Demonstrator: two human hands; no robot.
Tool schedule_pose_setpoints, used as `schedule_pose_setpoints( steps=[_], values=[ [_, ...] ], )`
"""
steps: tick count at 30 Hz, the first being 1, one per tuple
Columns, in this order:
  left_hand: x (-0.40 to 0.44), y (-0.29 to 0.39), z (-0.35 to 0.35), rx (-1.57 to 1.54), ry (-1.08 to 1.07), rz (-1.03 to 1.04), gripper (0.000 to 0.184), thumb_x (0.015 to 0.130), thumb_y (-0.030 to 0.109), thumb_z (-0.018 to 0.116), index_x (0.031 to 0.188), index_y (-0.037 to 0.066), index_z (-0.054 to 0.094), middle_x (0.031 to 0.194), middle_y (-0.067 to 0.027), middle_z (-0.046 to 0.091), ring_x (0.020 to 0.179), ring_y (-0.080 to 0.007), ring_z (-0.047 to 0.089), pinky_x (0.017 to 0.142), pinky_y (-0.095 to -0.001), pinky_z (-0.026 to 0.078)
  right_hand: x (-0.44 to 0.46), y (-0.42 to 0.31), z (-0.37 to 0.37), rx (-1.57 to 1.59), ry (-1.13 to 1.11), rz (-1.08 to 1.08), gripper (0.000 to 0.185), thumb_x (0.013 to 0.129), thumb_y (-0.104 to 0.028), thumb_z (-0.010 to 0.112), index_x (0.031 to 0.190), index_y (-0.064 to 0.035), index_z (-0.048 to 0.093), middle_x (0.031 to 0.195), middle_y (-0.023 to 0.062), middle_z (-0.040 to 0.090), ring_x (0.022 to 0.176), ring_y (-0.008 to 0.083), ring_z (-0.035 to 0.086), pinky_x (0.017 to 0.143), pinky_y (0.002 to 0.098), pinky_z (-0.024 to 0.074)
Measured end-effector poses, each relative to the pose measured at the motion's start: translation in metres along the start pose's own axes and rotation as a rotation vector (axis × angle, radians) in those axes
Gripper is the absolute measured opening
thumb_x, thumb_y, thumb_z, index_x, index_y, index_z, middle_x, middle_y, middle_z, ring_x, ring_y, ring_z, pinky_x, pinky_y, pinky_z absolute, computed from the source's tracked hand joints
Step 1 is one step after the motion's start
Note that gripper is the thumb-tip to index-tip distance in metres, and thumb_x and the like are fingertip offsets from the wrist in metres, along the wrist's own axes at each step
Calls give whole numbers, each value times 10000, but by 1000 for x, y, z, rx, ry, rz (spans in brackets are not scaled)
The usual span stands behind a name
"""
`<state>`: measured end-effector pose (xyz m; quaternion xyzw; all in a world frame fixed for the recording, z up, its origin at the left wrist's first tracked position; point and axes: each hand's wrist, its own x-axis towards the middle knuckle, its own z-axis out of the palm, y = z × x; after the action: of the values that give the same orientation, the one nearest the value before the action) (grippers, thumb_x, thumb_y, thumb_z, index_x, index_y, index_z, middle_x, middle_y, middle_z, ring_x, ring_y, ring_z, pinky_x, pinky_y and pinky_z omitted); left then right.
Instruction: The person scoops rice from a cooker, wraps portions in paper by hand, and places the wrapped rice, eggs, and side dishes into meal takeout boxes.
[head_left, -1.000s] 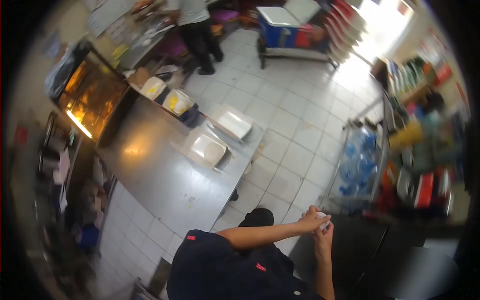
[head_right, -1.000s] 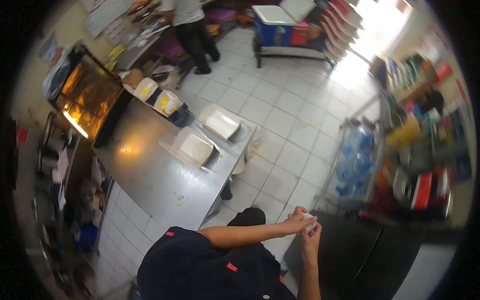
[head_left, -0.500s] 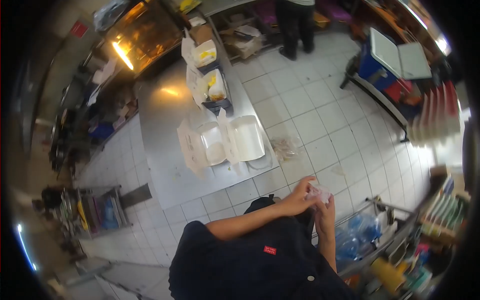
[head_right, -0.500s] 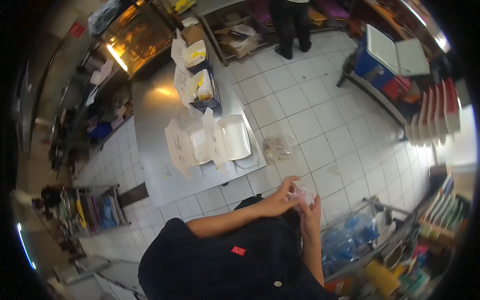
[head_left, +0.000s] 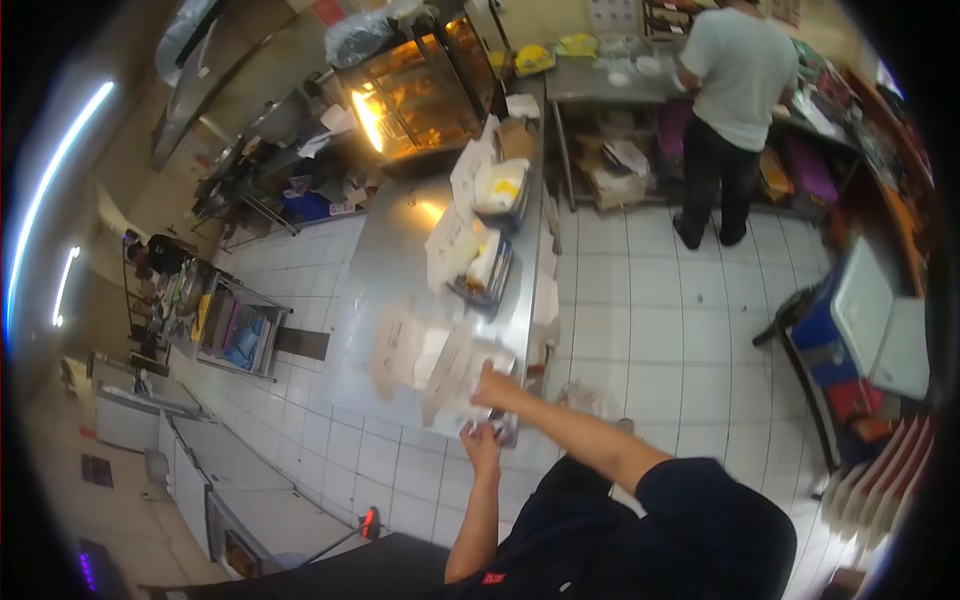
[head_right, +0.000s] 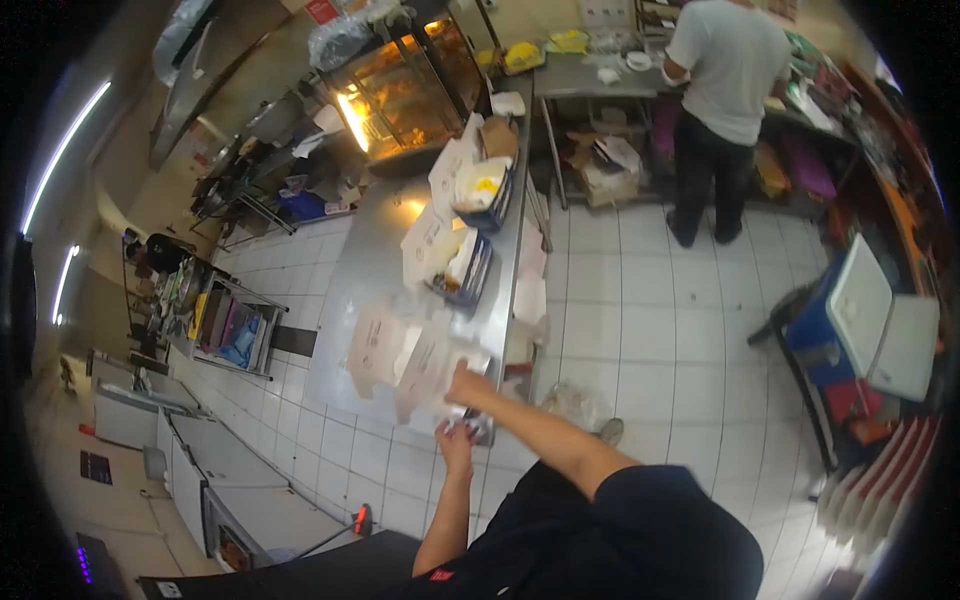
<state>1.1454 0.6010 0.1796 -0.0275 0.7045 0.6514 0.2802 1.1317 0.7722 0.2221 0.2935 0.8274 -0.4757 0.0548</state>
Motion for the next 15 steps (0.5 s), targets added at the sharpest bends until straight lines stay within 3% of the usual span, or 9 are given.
schedule_pose_setpoints(
  steps=[1, 3, 5, 7, 9, 12, 15],
  values=[
    [3, -9, 4, -30, 12, -13, 595, 973, 192, 637, 1418, 27, 277, 1141, -124, 574, 900, -177, 629, 717, -314, 546, 5, -3, 0, -8, -71, 19, 1074, 718, -425, 738, 1441, 171, 213, 1073, 275, 690, 1023, 400, 684, 919, 496, 504],
    [3, -20, 18, -15, 92, -13, 563, 965, 140, 604, 1407, 18, 277, 1126, -125, 581, 853, -175, 629, 684, -324, 549, 10, -15, -14, -165, -207, 39, 988, 750, -435, 693, 1434, 143, 276, 1140, 263, 688, 1074, 373, 679, 1051, 578, 353],
    [8, -37, 22, -6, 122, 43, 568, 970, 118, 595, 1417, 41, 254, 1023, -102, 562, 804, -171, 606, 657, -287, 550, 13, -18, -27, -159, -278, -21, 981, 746, -434, 699, 1431, 137, 291, 1167, 244, 686, 1117, 356, 664, 1083, 617, 231],
    [-7, -16, 52, -93, 244, 48, 544, 974, 136, 587, 1410, 51, 274, 1020, -99, 564, 802, -180, 601, 657, -292, 546, 23, -12, -34, -78, -313, 3, 943, 749, -441, 707, 1401, 123, 327, 1182, 244, 679, 1139, 378, 643, 1055, 600, 271],
    [10, -37, 55, -26, 385, 125, 505, 990, 182, 576, 1393, 41, 306, 1059, -121, 557, 812, -220, 609, 680, -332, 560, 47, -20, -64, -89, -261, -149, 865, 743, -414, 724, 1338, 102, 365, 1117, 246, 693, 1098, 399, 646, 1018, 576, 291],
    [21, -33, 92, 221, 846, 309, 489, 1001, 212, 572, 1382, 28, 325, 1118, -149, 536, 865, -263, 617, 704, -372, 574, 29, 8, -91, -164, -300, -316, 750, 736, -373, 751, 1245, 69, 422, 1018, 248, 713, 1036, 430, 651, 962, 541, 322],
    [46, -31, 111, -118, 743, 230, 482, 1011, 228, 563, 1370, 3, 333, 1187, -179, 512, 930, -300, 623, 727, -409, 579, 52, -2, -118, -132, -344, -393, 760, 716, -344, 769, 1242, 62, 398, 944, 245, 716, 1014, 437, 645, 937, 516, 326]
  ],
)
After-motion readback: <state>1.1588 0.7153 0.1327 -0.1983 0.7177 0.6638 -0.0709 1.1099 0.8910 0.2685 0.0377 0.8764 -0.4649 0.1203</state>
